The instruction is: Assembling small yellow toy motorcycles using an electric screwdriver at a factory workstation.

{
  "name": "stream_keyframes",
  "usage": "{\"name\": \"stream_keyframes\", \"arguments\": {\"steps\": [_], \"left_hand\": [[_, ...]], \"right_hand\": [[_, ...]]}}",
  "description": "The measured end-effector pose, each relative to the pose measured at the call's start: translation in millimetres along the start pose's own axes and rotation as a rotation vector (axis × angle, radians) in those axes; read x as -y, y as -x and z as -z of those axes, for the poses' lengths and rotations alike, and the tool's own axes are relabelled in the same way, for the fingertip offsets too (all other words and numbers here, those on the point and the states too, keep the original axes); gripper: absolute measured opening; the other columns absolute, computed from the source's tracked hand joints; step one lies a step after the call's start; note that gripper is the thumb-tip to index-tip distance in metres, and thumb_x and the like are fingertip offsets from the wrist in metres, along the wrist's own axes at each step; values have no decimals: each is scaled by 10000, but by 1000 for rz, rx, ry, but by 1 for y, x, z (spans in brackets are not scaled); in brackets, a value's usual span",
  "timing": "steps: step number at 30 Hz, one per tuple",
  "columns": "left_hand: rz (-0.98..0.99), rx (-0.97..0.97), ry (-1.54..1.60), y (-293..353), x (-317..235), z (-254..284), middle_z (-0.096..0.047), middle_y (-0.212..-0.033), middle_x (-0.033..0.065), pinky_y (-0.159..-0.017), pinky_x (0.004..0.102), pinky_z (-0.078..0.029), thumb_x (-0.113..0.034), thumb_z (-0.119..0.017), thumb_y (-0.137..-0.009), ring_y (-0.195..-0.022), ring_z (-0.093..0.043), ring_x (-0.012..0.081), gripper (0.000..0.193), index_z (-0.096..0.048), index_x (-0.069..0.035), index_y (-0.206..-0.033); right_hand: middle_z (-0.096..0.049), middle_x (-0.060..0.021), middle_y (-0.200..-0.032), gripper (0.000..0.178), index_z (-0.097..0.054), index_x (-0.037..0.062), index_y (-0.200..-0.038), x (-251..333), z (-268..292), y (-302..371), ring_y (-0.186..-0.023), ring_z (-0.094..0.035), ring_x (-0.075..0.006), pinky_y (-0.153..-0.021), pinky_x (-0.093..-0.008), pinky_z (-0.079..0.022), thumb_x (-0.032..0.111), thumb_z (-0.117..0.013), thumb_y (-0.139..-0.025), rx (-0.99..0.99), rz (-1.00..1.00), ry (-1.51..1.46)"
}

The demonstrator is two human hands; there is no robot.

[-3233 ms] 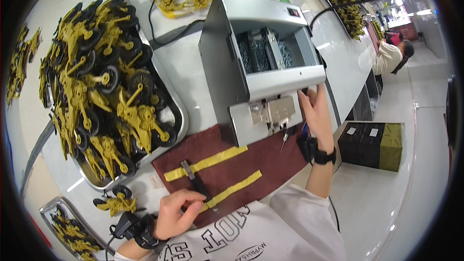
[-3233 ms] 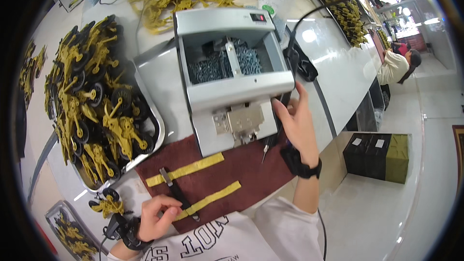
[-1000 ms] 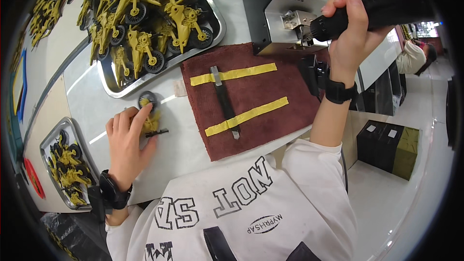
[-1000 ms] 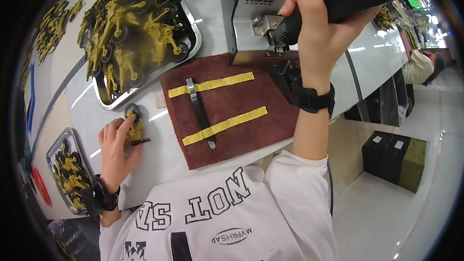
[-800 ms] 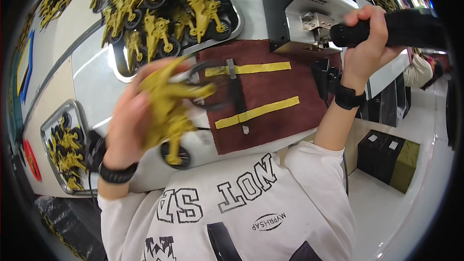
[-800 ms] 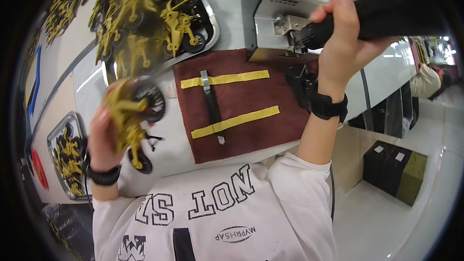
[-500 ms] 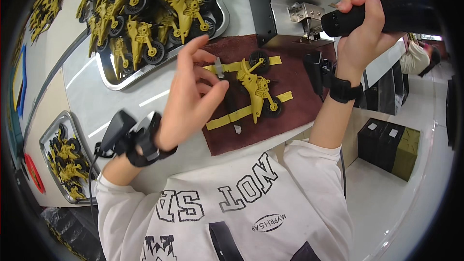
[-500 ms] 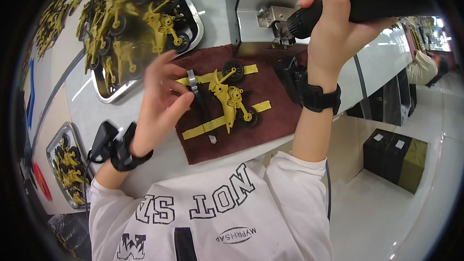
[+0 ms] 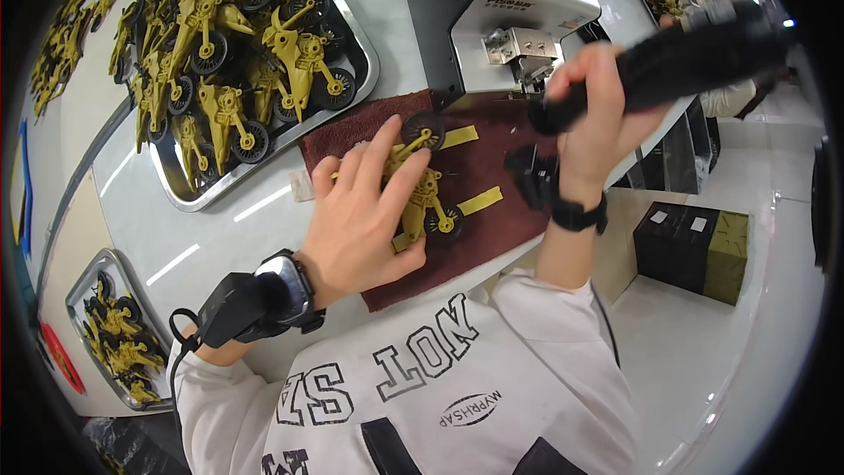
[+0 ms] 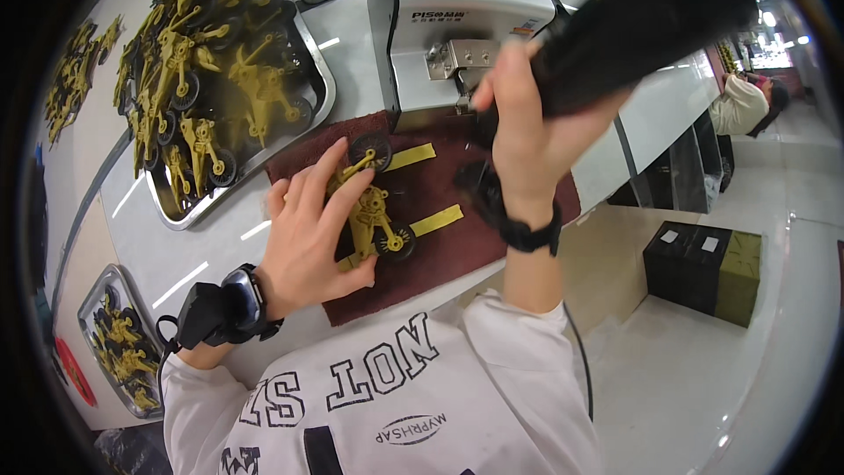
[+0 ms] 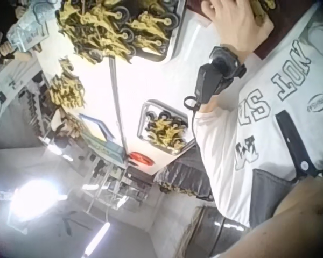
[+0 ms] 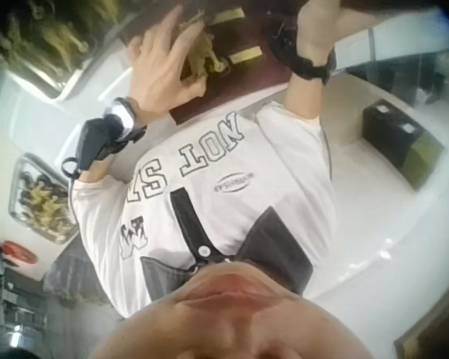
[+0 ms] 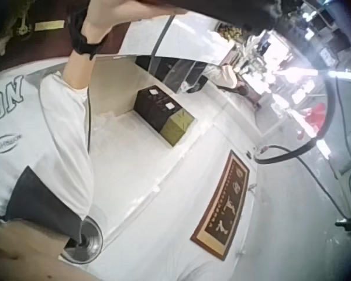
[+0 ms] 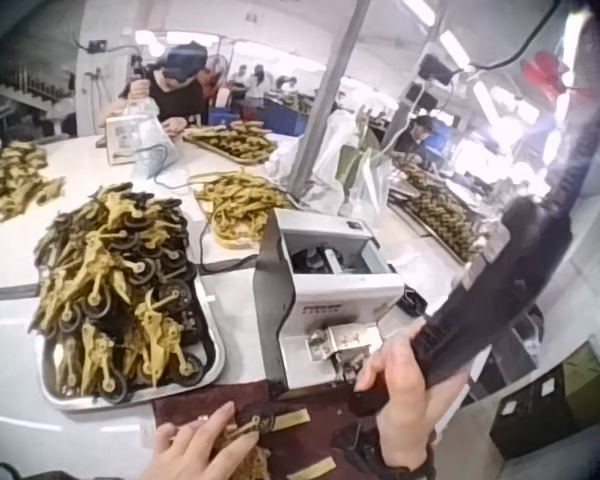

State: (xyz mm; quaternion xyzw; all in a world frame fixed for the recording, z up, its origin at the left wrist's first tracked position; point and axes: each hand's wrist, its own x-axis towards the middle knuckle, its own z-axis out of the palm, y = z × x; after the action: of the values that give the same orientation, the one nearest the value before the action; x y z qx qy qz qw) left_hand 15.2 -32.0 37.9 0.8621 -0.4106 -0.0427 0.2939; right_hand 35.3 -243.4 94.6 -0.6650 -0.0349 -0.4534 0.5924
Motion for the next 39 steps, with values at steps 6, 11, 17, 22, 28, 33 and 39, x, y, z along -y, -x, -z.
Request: {"name": "stream_keyframes", "arguments": {"steps": [6,11,17,22,28,33,39], "left_hand": [[3,-2,-30,5,11,-12,-248,-1461,190,-1033,536,-167,-411,-746,-582,-1295,-298,361,944,-349,-87,-1376],[25,-118,131,7,21,-20,-303,-1427,174,-1037,564,-152,-455,-727,-619,-1311,-282,366,847,-394,-46,-1282],[0,-34,57,9,21,-17,-302,-1433,162,-1039,566,-154,-474,-716,-639,-1304,-284,366,859,-381,-50,-1307],[0,-17,54,11,23,-18,-295,-1439,157,-1046,563,-146,-480,-715,-637,-1306,-279,361,880,-369,-49,-1322],[10,-12,63,11,25,-18,-282,-1448,155,-1051,561,-136,-481,-714,-637,-1313,-264,361,870,-380,-48,-1314],[-40,-18,32,7,23,-16,-265,-1465,154,-1049,558,-160,-477,-700,-653,-1310,-279,358,851,-387,-47,-1317],[-24,-6,22,6,24,-17,-296,-1445,151,-1040,516,-232,-457,-689,-659,-1263,-349,351,827,-407,-46,-1319]], "right_hand": [[-475,-62,-722,548,-254,58,-1376,51,17,16,-526,-460,-173,-558,-365,-398,314,-415,-919,225,-33,-342],[-500,-93,-714,679,-102,96,-1415,32,-12,40,-483,-489,-196,-483,-349,-425,393,-458,-919,333,-46,-360],[-508,-107,-700,718,-70,102,-1398,34,-20,55,-482,-507,-198,-474,-341,-442,420,-488,-908,289,-142,-299],[-545,-116,-721,817,-63,67,-1377,25,-27,62,-544,-539,-180,-551,-315,-492,279,-656,-855,274,-200,-301],[-546,-117,-729,763,-92,61,-1359,16,-31,66,-555,-540,-172,-549,-302,-493,227,-646,-861,278,-175,-309],[-558,-119,-756,739,-107,55,-1338,11,-29,66,-575,-552,-172,-559,-273,-483,63,-640,-826,332,-159,-317],[-527,-120,-726,699,-164,147,-1374,12,-19,60,-515,-529,-214,-500,-370,-463,276,-627,-866,414,-127,-154]]}}
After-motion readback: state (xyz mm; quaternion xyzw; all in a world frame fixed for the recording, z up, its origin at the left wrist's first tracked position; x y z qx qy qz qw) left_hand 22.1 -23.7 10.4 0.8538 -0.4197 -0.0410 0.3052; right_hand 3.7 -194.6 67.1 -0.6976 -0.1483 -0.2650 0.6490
